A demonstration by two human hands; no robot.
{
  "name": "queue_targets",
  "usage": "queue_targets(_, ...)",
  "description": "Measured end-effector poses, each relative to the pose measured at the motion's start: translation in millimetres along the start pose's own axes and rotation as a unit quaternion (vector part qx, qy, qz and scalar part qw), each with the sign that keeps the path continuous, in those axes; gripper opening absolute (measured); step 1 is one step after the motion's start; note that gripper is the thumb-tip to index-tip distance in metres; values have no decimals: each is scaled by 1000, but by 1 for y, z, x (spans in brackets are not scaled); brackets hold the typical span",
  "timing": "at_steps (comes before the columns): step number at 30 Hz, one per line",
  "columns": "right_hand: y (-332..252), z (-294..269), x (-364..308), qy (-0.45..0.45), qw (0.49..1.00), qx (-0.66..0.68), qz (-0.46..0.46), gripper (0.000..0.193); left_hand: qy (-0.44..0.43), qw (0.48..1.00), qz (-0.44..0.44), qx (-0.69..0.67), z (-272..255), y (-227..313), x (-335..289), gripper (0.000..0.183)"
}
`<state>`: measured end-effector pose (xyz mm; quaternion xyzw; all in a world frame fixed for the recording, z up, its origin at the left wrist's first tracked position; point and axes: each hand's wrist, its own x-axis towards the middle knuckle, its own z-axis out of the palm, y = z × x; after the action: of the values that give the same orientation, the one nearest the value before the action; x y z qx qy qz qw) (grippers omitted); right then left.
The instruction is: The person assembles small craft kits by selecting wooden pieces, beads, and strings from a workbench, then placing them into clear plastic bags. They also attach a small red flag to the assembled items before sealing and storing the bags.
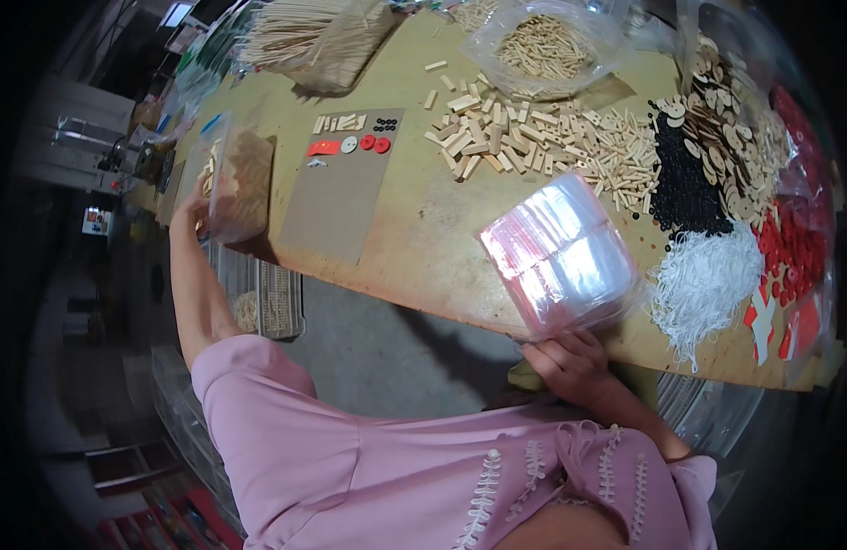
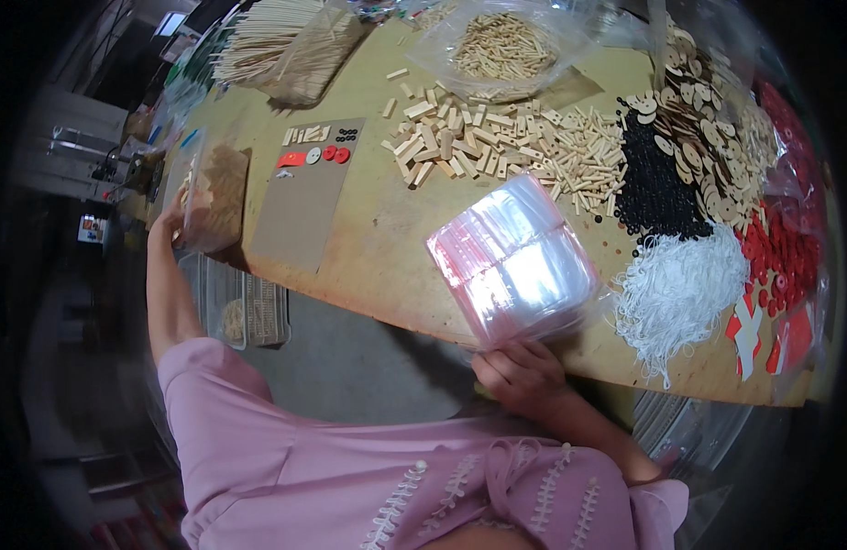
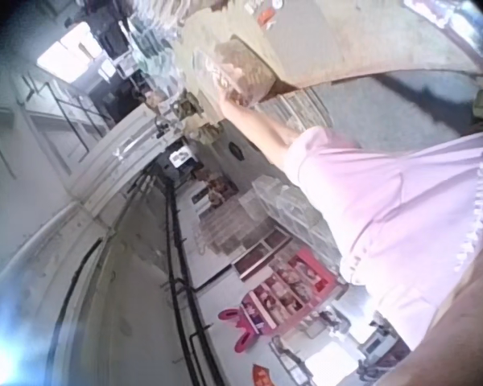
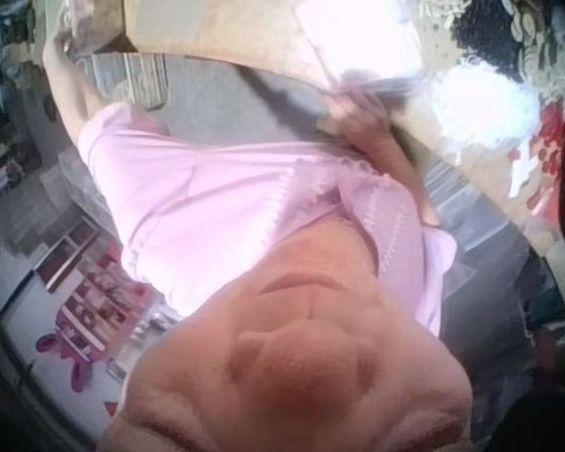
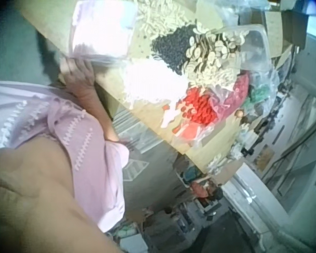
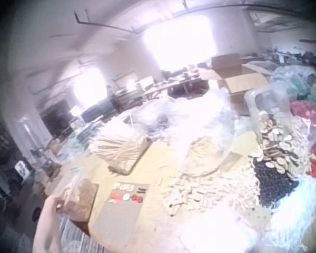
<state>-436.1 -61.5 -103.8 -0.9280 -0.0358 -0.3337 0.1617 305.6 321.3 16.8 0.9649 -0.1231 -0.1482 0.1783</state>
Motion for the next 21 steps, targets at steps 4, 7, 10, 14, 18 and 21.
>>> queue_targets(4, -2, -2, 0, -9, 1000, -8, 5, 25, -107, 989, -101, -25, -23, 10, -1, 71)
queue_targets(7, -1, -4, 0, -15, 1000, -14, 10, 22, -112, 988, -105, -20, -15, 10, 3, 69)
queue_targets(10, -4, -4, 3, -9, 1000, -10, 12, 20, -93, 991, -99, -22, -7, 3, 4, 66)
queue_targets(14, -4, -5, 4, -18, 1000, 4, 21, 19, -68, 994, -84, -22, 5, 2, 12, 63)
queue_targets(18, -3, -4, 2, -12, 1000, -5, 17, 20, -45, 997, -62, -19, 9, 7, 18, 60)
queue_targets(21, -1, -1, 3, -6, 1000, -6, 11, 22, -24, 998, -47, -17, 8, 3, 13, 58)
